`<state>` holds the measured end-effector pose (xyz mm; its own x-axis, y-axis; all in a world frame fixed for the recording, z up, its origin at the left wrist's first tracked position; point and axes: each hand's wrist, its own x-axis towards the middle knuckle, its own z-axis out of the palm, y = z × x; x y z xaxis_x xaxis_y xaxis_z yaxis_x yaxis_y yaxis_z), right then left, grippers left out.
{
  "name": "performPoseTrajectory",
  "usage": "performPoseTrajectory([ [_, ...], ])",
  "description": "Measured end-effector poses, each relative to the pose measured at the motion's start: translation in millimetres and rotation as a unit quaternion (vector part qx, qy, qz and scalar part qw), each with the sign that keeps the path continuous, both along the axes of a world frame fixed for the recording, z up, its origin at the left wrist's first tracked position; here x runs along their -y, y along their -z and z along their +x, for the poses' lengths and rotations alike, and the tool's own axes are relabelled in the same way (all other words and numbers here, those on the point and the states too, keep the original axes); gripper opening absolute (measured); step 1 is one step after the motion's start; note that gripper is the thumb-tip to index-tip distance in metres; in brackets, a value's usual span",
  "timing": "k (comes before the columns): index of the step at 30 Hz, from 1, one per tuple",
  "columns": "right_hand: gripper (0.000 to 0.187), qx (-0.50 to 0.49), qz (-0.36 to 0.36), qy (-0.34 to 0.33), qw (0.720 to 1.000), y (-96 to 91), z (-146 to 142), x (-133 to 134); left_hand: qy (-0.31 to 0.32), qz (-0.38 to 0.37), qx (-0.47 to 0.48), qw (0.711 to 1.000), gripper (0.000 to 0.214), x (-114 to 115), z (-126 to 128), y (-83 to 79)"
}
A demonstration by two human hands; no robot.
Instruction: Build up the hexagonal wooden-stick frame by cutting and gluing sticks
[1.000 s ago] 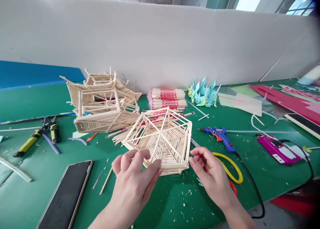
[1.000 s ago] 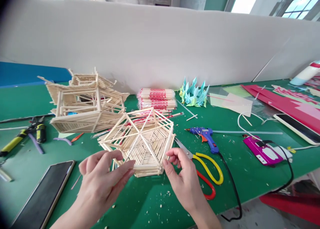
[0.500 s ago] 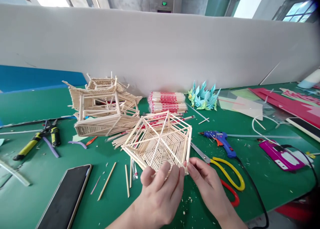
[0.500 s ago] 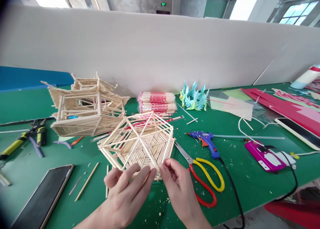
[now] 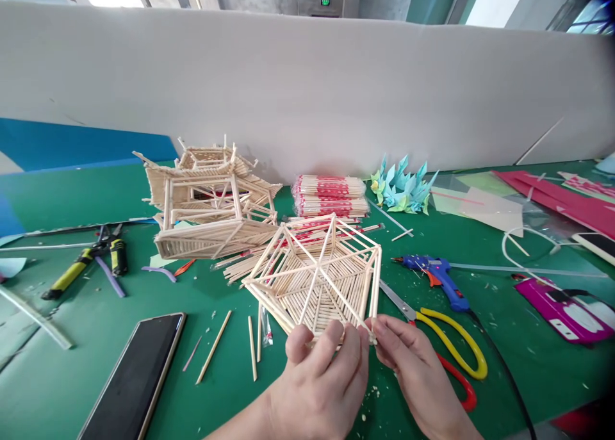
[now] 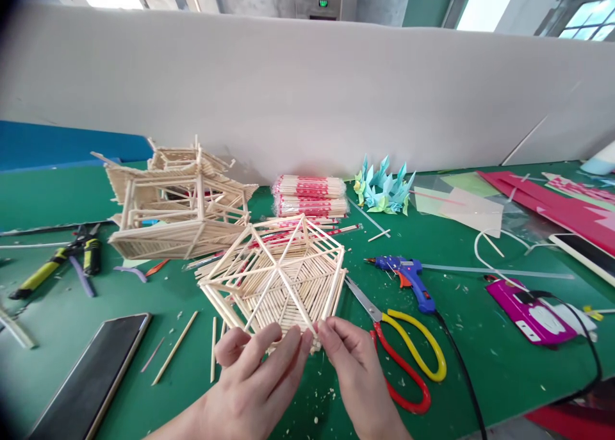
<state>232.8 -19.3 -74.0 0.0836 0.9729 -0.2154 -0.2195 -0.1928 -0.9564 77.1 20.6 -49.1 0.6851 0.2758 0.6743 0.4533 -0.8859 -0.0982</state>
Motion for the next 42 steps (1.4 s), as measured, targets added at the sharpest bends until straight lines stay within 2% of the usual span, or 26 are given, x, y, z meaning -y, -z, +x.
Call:
performPoseTrajectory([
  [11, 0.029, -0.037, -0.01, 0.006, 0.999, 1.5, 0.2, 0.8, -0.002, -0.019, 0.003, 1.0, 0.03, -2.2, -0.7, 0.4],
  [16, 0.032, -0.028, -0.002, 0.004, 1.0, -3.5, -0.2, 1.9, -0.006, -0.046, 0.011, 0.999, 0.032, 1.9, -7.1, 2.6],
  [18, 0.033, -0.021, 0.002, 0.003, 1.0, -6.6, 0.6, 2.3, -0.023, -0.049, 0.019, 0.998, 0.029, 3.5, -10.3, 3.1],
  [23, 0.031, -0.006, 0.012, 0.005, 1.0, -11.5, 3.2, 4.8, -0.111, -0.067, 0.099, 0.987, 0.014, 2.9, -10.1, -4.9],
  [26, 0.028, 0.0, 0.019, 0.008, 1.0, -10.2, 2.8, 6.0, -0.129, -0.08, 0.107, 0.983, 0.01, 1.5, -4.9, -9.9],
  [29, 0.025, 0.001, 0.024, 0.013, 1.0, -7.6, 1.1, 6.2, -0.102, -0.099, 0.086, 0.986, 0.011, 1.3, -1.1, -7.6],
  [34, 0.027, -0.02, 0.021, 0.02, 0.999, -9.1, -2.1, 5.1, -0.044, -0.094, 0.049, 0.993, 0.024, 0.4, -1.9, 1.8],
  [42, 0.027, -0.059, -0.001, 0.018, 0.998, -15.0, -5.5, 2.1, -0.026, -0.061, 0.008, 0.998, 0.031, -3.2, -1.7, 0.8],
])
